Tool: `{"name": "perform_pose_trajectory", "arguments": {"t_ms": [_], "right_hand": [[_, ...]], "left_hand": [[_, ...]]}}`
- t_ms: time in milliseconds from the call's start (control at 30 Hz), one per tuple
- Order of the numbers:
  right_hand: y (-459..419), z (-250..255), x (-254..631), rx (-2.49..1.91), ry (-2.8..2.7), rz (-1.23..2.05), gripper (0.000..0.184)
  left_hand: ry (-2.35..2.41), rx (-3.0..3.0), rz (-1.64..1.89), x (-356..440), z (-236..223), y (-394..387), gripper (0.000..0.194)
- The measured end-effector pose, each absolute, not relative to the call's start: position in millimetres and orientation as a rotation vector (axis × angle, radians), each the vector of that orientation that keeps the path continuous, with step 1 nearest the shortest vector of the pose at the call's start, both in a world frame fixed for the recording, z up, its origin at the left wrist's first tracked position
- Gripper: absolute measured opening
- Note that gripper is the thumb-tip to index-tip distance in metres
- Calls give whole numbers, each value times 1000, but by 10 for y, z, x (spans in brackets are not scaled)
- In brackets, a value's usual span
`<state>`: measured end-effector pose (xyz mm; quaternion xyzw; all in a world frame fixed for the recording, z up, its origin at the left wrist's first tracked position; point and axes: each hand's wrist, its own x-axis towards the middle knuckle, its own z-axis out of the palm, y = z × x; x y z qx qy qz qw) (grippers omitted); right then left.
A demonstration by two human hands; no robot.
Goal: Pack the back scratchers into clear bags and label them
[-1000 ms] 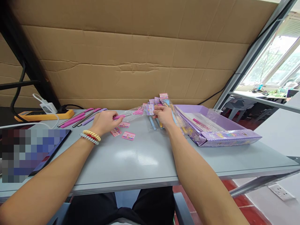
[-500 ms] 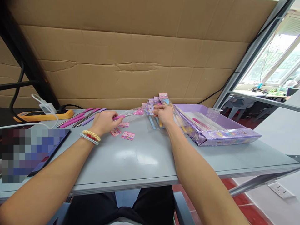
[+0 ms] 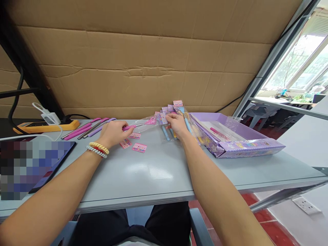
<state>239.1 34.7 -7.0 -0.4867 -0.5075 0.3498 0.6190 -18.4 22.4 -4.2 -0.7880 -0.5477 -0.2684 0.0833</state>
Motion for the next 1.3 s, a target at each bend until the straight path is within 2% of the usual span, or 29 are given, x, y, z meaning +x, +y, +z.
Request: {"name": "perform_pose_trajectory", "arguments": {"t_ms": [267,700,967,1300], "right_hand": [[365,-96,2401,-1136,-1152,850,7],[366,-88,2435,-1229,-1048,707,8],[378,-99,2433,-1552,-1204,235,7],[397,-158,2423,-1633,-1446,-153,16]], "left_hand": [[-1619,-2354,-781,-196,-57,247,43],[-1649,-2389,-743,-188,-48,229,43],[-1627,-2419,-781,-144,-57,219,44],[-1659,-2421,-770,-146,-52,218,44]]}}
